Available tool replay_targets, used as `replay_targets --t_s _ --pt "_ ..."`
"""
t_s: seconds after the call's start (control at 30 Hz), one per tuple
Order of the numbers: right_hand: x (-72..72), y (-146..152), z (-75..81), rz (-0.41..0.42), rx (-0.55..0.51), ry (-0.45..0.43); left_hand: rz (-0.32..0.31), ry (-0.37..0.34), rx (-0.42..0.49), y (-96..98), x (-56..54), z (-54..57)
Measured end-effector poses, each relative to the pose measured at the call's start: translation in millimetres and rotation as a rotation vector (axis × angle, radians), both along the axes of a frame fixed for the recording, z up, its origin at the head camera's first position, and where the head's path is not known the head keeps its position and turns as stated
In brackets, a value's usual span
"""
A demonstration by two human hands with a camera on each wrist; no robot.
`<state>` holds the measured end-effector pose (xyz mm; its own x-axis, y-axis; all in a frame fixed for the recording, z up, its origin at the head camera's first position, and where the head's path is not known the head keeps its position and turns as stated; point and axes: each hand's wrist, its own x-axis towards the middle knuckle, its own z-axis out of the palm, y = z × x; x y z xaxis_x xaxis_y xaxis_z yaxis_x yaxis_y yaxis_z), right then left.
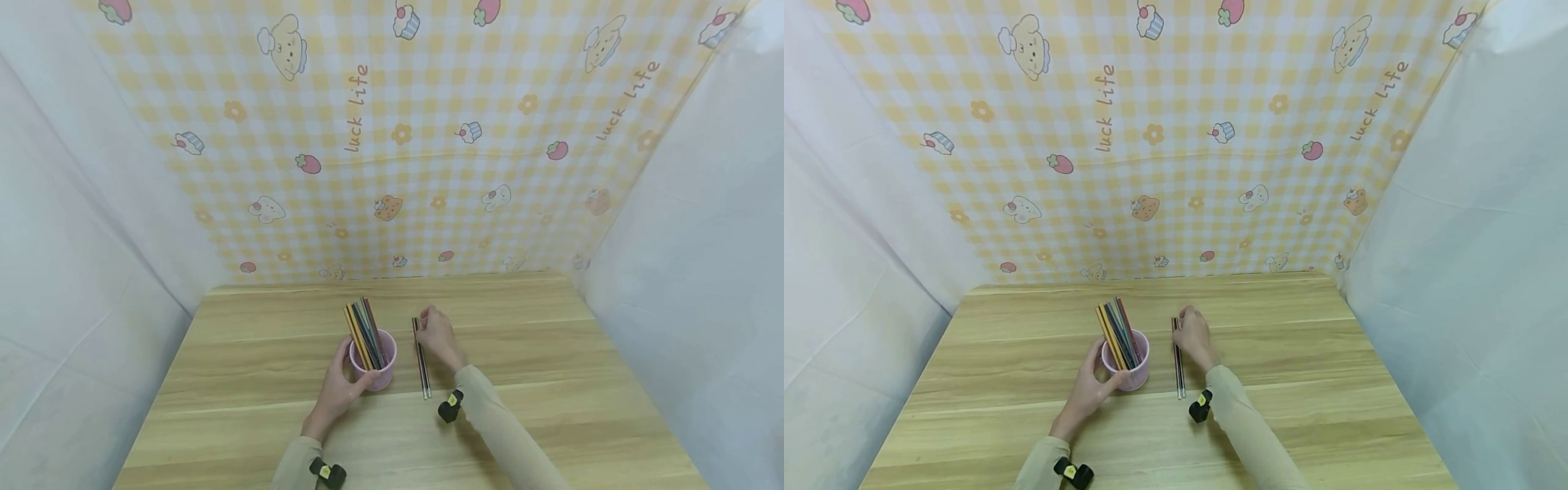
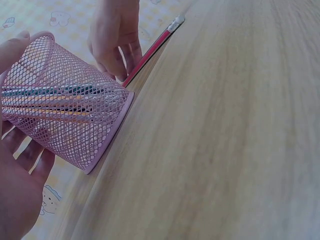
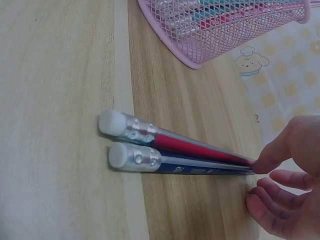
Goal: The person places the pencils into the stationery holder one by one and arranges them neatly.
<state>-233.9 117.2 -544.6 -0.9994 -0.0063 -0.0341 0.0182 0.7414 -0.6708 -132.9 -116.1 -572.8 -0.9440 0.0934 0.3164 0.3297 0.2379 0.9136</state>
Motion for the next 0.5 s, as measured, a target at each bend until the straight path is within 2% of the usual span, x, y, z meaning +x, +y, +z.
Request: replay_targets --t_s 0.23,0.5 --pt "3.5 -1.9 3.3 0.032 0.065 -0.023 -0.006 -0.018 0.041 0.3 0.9 2.7" --pt "5.8 -0.9 0.8 0.018 0.136 0.034 -0.006 -0.041 0.037 -0.5 1.8 4.3"
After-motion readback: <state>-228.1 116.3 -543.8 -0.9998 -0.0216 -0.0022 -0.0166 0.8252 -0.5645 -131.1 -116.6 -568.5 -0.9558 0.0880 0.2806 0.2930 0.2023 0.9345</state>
